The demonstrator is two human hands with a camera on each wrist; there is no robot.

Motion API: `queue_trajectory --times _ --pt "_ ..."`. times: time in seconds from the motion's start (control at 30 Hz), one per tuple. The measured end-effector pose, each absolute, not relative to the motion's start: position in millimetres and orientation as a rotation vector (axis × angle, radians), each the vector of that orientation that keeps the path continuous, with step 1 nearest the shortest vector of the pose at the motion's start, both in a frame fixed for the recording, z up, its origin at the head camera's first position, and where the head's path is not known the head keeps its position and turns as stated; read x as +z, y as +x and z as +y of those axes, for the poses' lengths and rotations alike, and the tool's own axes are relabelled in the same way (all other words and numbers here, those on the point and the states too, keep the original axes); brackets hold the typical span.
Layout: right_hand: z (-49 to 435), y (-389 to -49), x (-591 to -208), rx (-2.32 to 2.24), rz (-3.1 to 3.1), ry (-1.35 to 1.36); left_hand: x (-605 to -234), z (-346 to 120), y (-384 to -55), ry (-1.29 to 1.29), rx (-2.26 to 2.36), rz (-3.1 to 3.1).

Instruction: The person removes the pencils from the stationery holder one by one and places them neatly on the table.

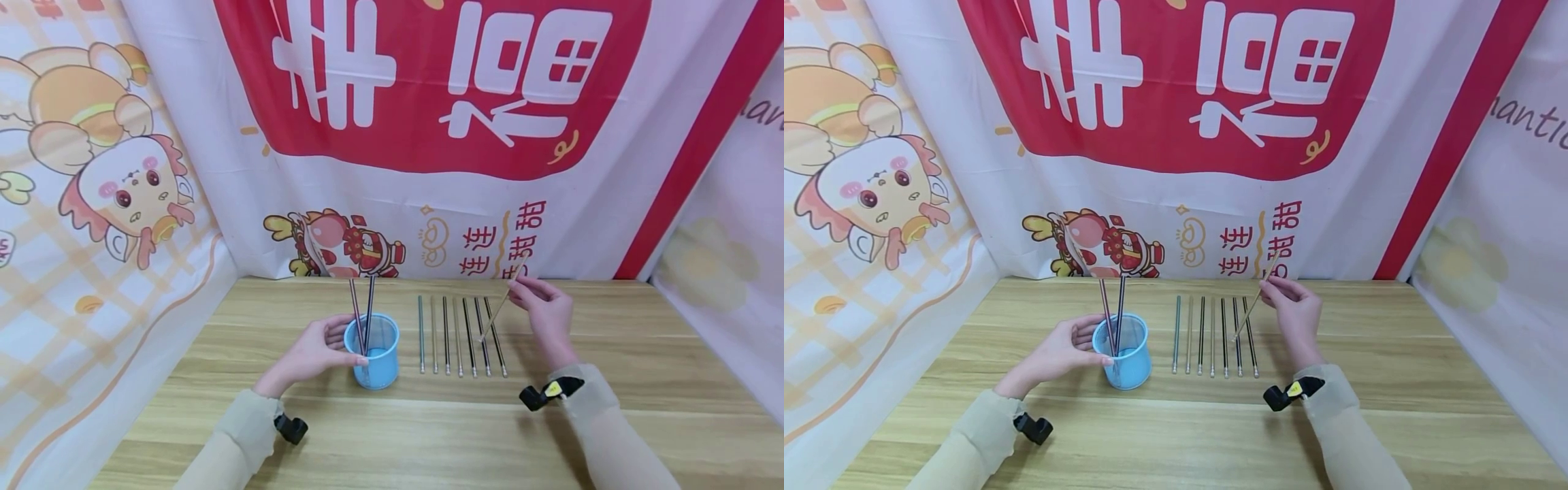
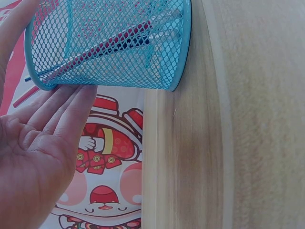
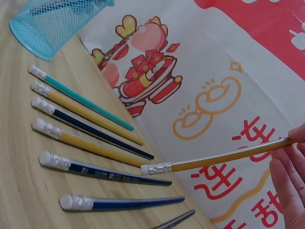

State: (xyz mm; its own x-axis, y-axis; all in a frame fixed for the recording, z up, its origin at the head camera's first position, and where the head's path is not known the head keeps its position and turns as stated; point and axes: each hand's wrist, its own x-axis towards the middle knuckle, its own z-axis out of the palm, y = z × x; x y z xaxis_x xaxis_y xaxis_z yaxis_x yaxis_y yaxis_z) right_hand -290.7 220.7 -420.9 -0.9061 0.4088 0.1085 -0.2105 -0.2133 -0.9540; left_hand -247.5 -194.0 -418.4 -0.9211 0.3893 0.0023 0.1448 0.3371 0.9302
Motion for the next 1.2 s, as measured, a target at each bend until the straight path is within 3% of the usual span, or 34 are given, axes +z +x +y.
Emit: queue_trajectory --times 1.2 --pt "260.7 -307.4 -427.8 1.868 -2.458 -0.159 -418.1 -195.0 -248.2 0.489 1.605 2.389"
